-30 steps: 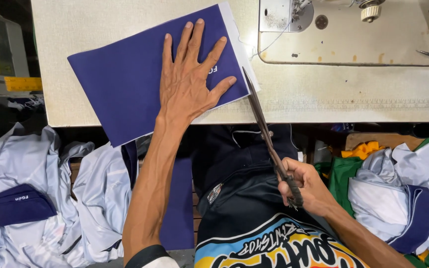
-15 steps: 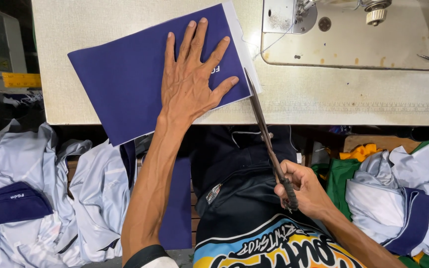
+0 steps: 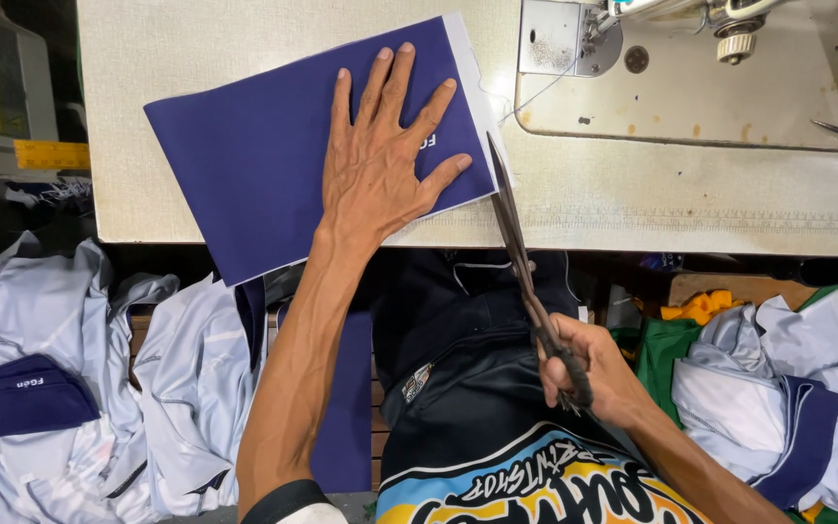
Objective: A worker aligns blue fabric with a white template and uses industrial scissors to cut precise strips at a sewing workstation.
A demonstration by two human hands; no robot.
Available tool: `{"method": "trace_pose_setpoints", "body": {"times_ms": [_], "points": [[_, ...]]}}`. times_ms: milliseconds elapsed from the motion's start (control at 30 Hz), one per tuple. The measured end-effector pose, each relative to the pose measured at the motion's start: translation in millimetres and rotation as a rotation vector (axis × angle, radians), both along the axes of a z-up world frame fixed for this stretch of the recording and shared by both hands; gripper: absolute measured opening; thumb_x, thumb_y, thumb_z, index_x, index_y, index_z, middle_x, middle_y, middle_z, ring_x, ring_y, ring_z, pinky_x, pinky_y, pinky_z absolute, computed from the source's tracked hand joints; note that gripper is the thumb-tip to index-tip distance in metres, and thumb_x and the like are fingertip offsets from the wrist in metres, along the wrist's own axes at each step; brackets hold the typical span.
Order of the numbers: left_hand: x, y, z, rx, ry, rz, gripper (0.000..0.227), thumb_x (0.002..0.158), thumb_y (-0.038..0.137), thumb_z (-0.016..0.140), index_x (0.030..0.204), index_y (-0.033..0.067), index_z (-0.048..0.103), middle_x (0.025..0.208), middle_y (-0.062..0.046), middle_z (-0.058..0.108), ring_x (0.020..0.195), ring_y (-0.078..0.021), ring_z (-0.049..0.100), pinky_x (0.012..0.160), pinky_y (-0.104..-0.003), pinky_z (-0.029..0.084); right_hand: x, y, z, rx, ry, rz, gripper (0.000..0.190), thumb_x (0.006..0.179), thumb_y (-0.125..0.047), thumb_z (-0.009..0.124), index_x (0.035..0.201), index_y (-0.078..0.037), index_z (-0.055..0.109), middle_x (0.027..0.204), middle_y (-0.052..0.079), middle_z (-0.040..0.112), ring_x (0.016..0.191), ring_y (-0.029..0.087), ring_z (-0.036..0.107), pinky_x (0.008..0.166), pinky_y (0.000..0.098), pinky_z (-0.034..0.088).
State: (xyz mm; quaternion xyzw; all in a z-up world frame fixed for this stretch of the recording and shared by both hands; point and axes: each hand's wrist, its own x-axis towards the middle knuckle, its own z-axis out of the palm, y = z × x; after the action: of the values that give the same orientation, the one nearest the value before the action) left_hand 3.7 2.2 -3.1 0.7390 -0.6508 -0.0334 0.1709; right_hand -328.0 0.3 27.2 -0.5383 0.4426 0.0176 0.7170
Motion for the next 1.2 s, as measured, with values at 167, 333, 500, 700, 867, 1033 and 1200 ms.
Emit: {"method": "trace_pose_setpoints", "body": {"times_ms": [167, 333, 500, 700, 867, 1033, 1200], "points": [[0, 0, -1, -0.03, -0.02, 0.005, 0.062, 0.112, 0.057, 0.048, 0.162, 0.0203, 0.044, 0.167, -0.022, 0.026, 0.156, -0.0379, 0.024, 0.126, -0.063, 0.015, 11, -7, -5, -0.04, -0.13, 0.017, 0.042, 0.083, -0.045, 0.076, 0.08, -0.01, 0.055, 0.063, 0.002, 0.057, 0.044, 0.015, 0.065, 0.041, 0.0259, 0.055], [0, 1, -2, -0.037, -0.025, 0.003, 0.061, 0.111, 0.055, 0.051, 0.161, 0.0205, 0.045, 0.166, -0.022, 0.028, 0.155, -0.0385, 0.025, 0.125, -0.064, 0.016, 11, -5, -7, -0.068, -0.118, 0.013, 0.041, 0.083, -0.043, 0.077, 0.079, -0.01, 0.054, 0.063, 0.001, 0.056, 0.043, 0.013, 0.064, 0.04, 0.0247, 0.057], [1, 1, -1, -0.03, -0.02, -0.004, 0.061, 0.111, 0.055, 0.052, 0.161, 0.0206, 0.044, 0.166, -0.022, 0.028, 0.155, -0.0388, 0.025, 0.125, -0.064, 0.016, 8, -4, -8, -0.072, -0.122, 0.018, 0.04, 0.084, -0.042, 0.077, 0.079, -0.01, 0.053, 0.06, 0.001, 0.057, 0.042, 0.013, 0.065, 0.039, 0.0242, 0.058], [1, 0, -1, -0.043, -0.015, -0.002, 0.061, 0.11, 0.055, 0.052, 0.16, 0.0195, 0.047, 0.165, -0.023, 0.029, 0.154, -0.0393, 0.027, 0.124, -0.064, 0.016, 8, -4, -5, -0.04, -0.098, -0.028, 0.037, 0.086, -0.032, 0.078, 0.076, -0.009, 0.051, 0.054, -0.004, 0.038, 0.039, 0.009, 0.053, 0.038, 0.0253, 0.059], [0, 0, -1, -0.035, -0.024, 0.001, 0.062, 0.111, 0.056, 0.052, 0.161, 0.0205, 0.044, 0.166, -0.022, 0.029, 0.155, -0.0386, 0.026, 0.125, -0.064, 0.016, 12, -15, -2, -0.072, -0.119, 0.042, 0.057, 0.074, -0.062, 0.077, 0.076, -0.009, 0.056, 0.058, 0.002, 0.059, 0.042, 0.016, 0.067, 0.041, 0.0264, 0.054], [0, 0, -1, -0.002, -0.076, 0.017, 0.067, 0.112, 0.057, 0.047, 0.164, 0.0181, 0.033, 0.168, -0.02, 0.029, 0.156, -0.036, 0.026, 0.126, -0.061, 0.016, 36, -29, 0, -0.099, -0.091, 0.045, 0.022, 0.085, -0.022, 0.069, 0.077, -0.011, 0.053, 0.057, 0.004, 0.06, 0.042, 0.016, 0.065, 0.042, 0.0263, 0.05], [0, 1, -3, -0.008, -0.078, 0.025, 0.066, 0.112, 0.055, 0.047, 0.164, 0.0172, 0.033, 0.168, -0.02, 0.029, 0.156, -0.0361, 0.027, 0.127, -0.061, 0.016, 47, -35, -3, -0.149, -0.089, 0.065, 0.042, 0.084, -0.047, 0.075, 0.078, -0.012, 0.054, 0.056, 0.001, 0.057, 0.042, 0.014, 0.065, 0.042, 0.0242, 0.05]]}}
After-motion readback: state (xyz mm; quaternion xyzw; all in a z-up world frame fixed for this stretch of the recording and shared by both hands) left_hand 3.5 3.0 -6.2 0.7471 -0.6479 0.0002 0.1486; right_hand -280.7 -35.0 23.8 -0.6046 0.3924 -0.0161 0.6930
